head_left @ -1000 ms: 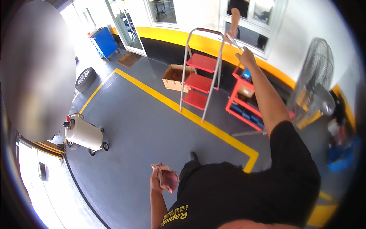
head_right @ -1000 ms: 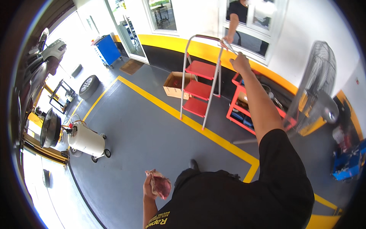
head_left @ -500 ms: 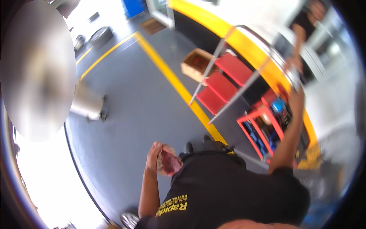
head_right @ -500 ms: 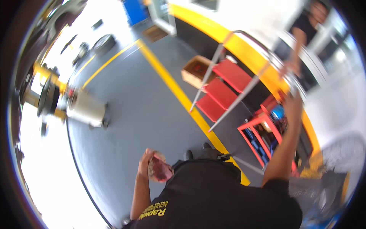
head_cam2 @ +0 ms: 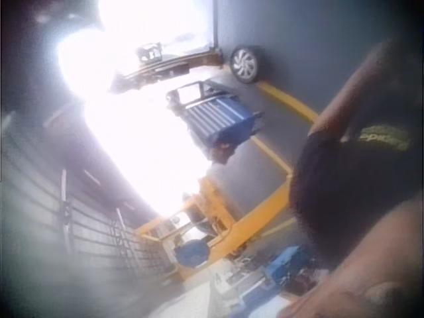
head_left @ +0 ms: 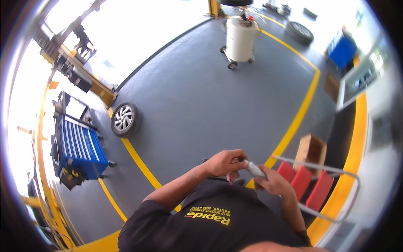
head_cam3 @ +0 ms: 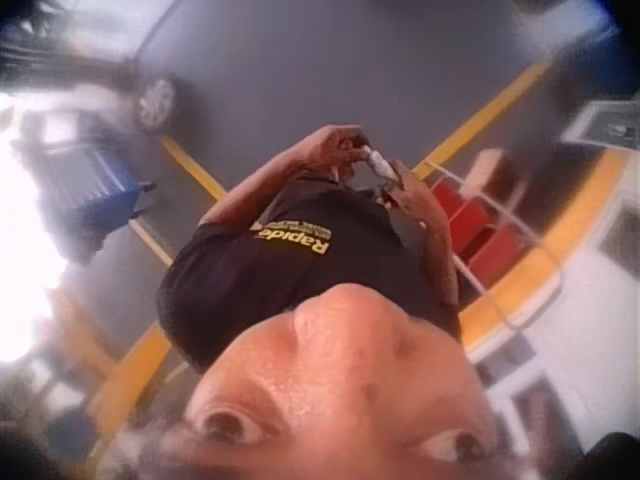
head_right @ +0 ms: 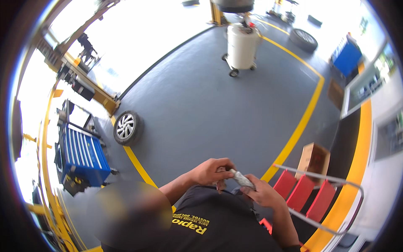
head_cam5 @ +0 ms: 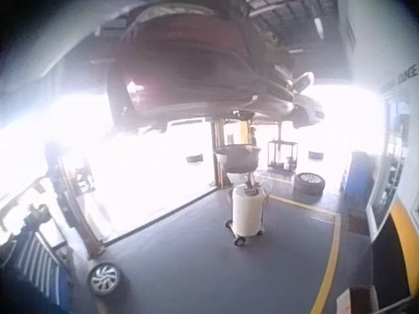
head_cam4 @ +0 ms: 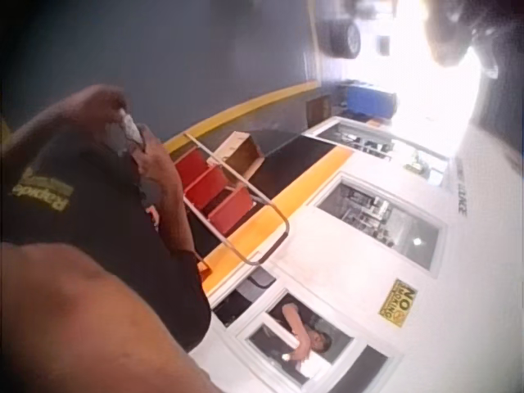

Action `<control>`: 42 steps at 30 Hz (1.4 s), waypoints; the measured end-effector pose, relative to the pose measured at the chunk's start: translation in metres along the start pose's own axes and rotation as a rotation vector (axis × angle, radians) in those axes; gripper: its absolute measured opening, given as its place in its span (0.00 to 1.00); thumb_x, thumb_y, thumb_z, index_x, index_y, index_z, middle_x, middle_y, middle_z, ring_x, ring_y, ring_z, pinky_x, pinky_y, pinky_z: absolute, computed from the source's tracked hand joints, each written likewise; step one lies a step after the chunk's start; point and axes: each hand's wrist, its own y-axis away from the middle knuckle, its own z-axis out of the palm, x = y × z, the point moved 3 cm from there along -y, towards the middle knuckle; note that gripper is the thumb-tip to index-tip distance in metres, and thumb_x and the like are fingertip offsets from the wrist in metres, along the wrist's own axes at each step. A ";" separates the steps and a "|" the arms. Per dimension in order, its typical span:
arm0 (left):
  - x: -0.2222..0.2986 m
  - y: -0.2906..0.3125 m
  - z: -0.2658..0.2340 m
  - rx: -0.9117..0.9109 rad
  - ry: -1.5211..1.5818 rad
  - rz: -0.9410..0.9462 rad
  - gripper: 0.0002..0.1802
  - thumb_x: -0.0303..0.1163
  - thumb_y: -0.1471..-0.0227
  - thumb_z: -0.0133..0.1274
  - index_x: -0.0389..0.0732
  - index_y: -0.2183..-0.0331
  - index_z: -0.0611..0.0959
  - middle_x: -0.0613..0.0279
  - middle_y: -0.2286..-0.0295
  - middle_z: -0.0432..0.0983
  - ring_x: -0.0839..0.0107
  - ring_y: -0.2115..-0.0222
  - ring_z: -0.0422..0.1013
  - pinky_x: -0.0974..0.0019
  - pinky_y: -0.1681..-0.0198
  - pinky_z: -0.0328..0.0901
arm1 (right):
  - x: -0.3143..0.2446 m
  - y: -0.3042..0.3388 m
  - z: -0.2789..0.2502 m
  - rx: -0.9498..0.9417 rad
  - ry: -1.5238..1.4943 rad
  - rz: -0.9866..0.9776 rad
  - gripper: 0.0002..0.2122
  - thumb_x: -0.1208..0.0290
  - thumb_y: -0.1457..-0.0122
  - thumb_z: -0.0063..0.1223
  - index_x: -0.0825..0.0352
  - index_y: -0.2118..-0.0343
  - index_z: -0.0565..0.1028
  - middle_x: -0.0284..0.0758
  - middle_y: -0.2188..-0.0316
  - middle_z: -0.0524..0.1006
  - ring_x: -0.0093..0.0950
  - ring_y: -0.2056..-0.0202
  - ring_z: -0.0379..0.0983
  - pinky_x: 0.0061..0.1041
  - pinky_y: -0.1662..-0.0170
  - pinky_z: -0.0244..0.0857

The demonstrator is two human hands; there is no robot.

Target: The person retrieves a small metal ring and wipes it with a cloth, then places it into a black plastic housing. They open a box, remove a yellow plastic bag, and take out a silver metal part. The person wipes the metal part and positions it under a lifted vehicle.

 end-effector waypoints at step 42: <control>-0.343 1.238 -0.634 2.956 -0.213 0.256 0.15 0.38 0.31 0.43 0.38 0.53 0.76 0.57 0.64 0.76 0.67 0.65 0.77 0.63 0.56 0.71 | -0.784 -0.808 1.204 -0.783 0.697 -1.099 0.20 0.63 0.31 0.52 0.66 0.40 0.70 0.49 0.55 0.78 0.40 0.53 0.75 0.35 0.46 0.66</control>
